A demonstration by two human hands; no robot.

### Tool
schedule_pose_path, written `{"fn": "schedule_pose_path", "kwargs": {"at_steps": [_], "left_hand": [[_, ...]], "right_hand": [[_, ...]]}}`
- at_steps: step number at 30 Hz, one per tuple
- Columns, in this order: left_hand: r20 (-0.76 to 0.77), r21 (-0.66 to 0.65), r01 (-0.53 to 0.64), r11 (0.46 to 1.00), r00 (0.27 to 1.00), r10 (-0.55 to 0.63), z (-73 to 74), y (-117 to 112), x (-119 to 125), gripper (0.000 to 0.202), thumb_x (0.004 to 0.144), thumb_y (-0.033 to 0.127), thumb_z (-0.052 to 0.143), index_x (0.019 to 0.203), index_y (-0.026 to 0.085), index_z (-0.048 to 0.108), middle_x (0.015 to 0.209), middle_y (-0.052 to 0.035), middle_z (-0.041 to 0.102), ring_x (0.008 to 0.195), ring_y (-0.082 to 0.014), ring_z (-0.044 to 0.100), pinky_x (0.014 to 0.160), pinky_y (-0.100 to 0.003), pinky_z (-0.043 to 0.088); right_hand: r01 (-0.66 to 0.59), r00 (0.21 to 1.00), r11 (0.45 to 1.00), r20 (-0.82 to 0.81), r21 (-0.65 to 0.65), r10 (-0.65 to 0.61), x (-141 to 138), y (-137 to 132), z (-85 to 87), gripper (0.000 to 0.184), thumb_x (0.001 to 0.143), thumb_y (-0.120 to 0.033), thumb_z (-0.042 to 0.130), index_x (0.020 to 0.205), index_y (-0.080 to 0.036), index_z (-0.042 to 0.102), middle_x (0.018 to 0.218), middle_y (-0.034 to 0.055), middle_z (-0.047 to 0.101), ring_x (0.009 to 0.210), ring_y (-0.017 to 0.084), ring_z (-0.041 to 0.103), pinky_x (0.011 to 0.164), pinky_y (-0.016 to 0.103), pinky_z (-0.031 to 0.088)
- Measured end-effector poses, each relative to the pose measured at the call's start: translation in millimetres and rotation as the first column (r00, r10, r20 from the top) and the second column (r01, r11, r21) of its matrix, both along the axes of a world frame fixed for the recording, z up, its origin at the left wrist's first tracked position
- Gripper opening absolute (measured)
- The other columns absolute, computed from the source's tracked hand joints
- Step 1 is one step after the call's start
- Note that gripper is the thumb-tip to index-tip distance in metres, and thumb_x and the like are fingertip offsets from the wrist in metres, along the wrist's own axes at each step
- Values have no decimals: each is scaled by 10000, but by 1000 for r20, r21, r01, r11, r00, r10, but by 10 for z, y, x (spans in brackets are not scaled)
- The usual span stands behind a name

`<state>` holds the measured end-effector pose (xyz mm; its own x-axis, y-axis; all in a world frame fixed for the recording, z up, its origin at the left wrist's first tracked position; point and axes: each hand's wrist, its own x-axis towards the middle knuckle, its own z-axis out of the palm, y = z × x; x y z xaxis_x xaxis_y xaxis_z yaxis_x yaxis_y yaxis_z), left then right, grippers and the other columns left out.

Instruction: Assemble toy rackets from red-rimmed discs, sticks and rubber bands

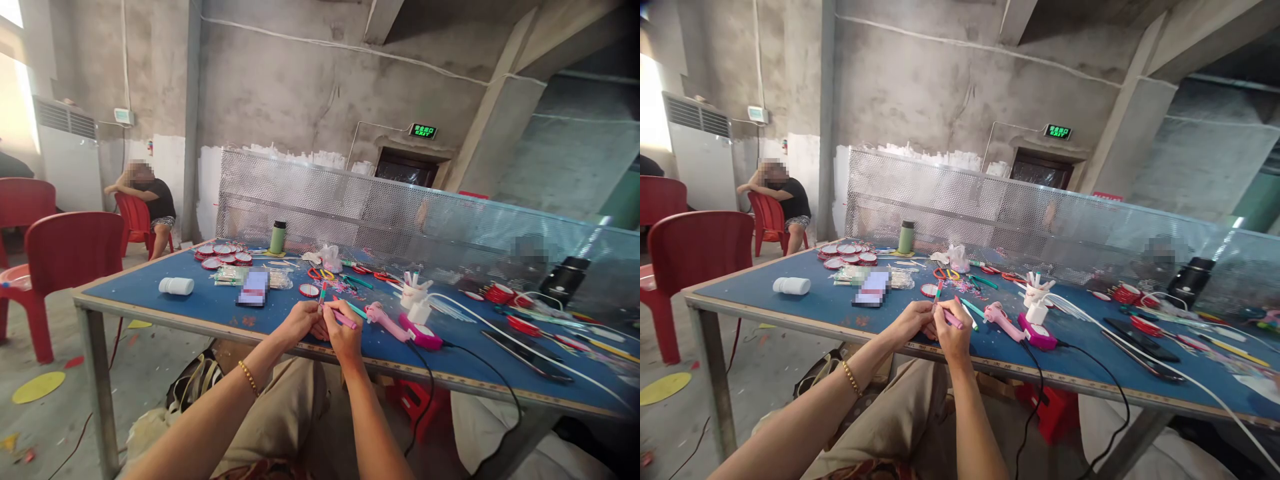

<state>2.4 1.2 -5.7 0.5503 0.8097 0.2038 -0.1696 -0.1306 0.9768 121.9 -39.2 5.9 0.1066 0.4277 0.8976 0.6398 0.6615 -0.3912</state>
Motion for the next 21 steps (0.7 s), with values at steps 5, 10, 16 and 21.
{"fn": "schedule_pose_path", "kwargs": {"at_steps": [5, 10, 16, 21], "left_hand": [[4, -1, 4, 1000, 1000, -4, -7, 9, 2, 273, 967, 376, 585, 1087, 135, 633, 968, -43, 677, 758, -137, 657, 668, -300, 572], [14, 2, 6, 1000, 1000, -6, -12, 6, 1, 268, 968, 375, 585, 1073, 133, 636, 946, -37, 677, 734, -130, 653, 653, -291, 568], [11, 3, 1, 1000, 1000, -1, -6, 3, 0, 261, 967, 368, 588, 1066, 132, 636, 935, -33, 677, 722, -126, 650, 646, -286, 566], [8, -2, 5, 1000, 1000, -5, 0, -1, -6, 261, 966, 366, 588, 1073, 133, 636, 953, -38, 677, 744, -132, 655, 660, -294, 570]], "right_hand": [[23, 1000, 1000, -18, 10, -23, 4, -2, 2, 178, 869, -240, 556, 701, -215, 610, 625, -11, 639, 573, 158, 585, 610, 276, 480], [22, 1000, 1000, -9, 15, -22, -1, -3, 5, 171, 864, -237, 560, 703, -220, 617, 628, -10, 648, 569, 159, 588, 604, 281, 479], [12, 1000, 1000, 9, 4, -12, -2, 1, -1, 178, 871, -234, 559, 706, -219, 624, 651, 3, 667, 612, 168, 615, 630, 282, 492], [33, 999, 999, -9, 16, -33, 5, -4, -5, 174, 861, -230, 565, 692, -216, 601, 621, -9, 633, 570, 159, 585, 598, 277, 478]]}}
